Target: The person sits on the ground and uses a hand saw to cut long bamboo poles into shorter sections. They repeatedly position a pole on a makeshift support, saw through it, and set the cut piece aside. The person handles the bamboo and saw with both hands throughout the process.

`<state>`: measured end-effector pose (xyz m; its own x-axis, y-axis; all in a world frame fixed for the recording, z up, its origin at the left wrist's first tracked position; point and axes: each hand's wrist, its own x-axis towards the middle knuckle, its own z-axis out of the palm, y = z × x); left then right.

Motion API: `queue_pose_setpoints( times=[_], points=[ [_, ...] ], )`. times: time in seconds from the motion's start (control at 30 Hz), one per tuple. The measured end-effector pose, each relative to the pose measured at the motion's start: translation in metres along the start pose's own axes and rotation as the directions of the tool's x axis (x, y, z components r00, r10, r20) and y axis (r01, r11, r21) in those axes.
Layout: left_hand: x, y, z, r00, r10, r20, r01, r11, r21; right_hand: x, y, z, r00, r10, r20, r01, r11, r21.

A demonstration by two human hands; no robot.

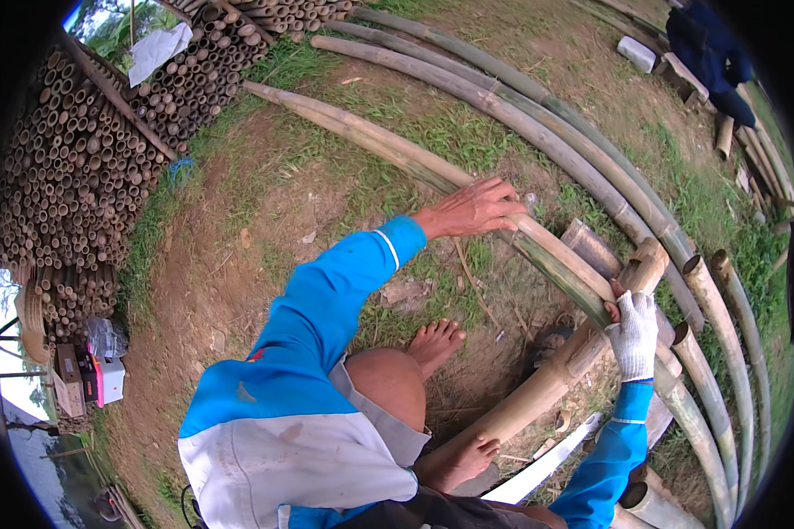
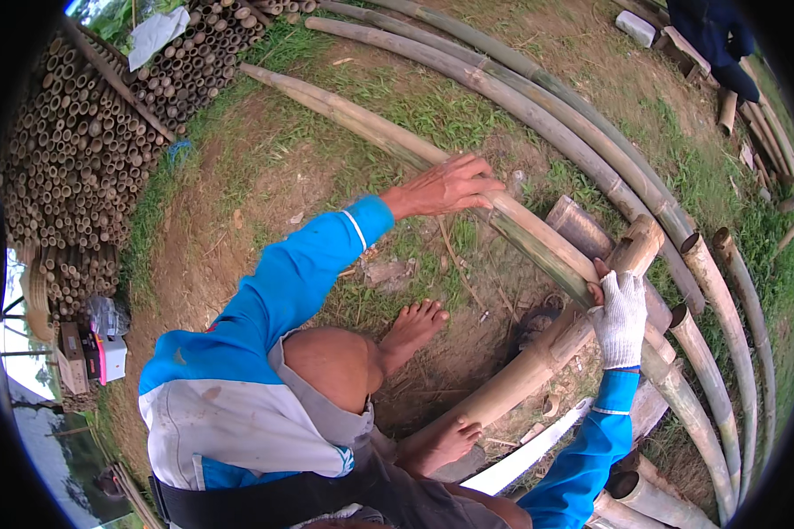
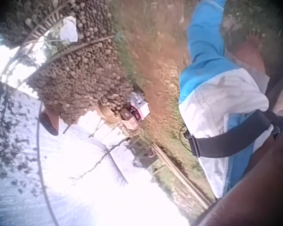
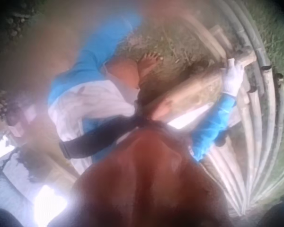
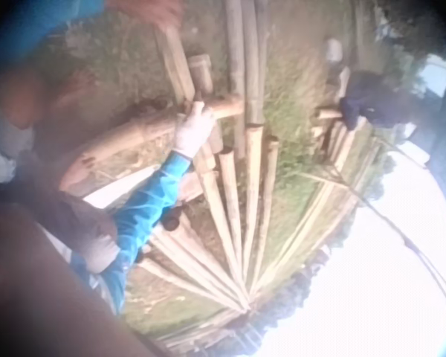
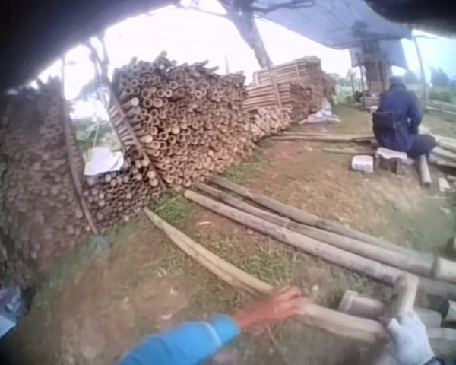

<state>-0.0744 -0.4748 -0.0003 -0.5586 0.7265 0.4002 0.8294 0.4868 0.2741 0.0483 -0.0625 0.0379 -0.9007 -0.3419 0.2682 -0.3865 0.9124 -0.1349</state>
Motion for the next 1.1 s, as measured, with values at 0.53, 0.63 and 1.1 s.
queue_pose_setpoints(
  times=[0.53,0.63,1.1],
  points=[
    [0.020,0.010,-0.012,0.970,-0.115,0.216,0.145,0.981,-0.130,-0.002,-0.018,-0.020,1.000,0.018,0.009,-0.018,0.998,-0.056],
    [0.021,0.016,-0.005,0.978,-0.079,0.192,0.111,0.981,-0.161,-0.012,-0.019,-0.014,0.999,0.027,-0.039,-0.028,0.999,-0.018],
    [0.052,0.041,0.022,0.984,0.141,0.111,-0.131,0.987,-0.095,-0.017,-0.024,-0.015,0.997,-0.015,-0.075,0.012,0.999,-0.048]
  ],
)
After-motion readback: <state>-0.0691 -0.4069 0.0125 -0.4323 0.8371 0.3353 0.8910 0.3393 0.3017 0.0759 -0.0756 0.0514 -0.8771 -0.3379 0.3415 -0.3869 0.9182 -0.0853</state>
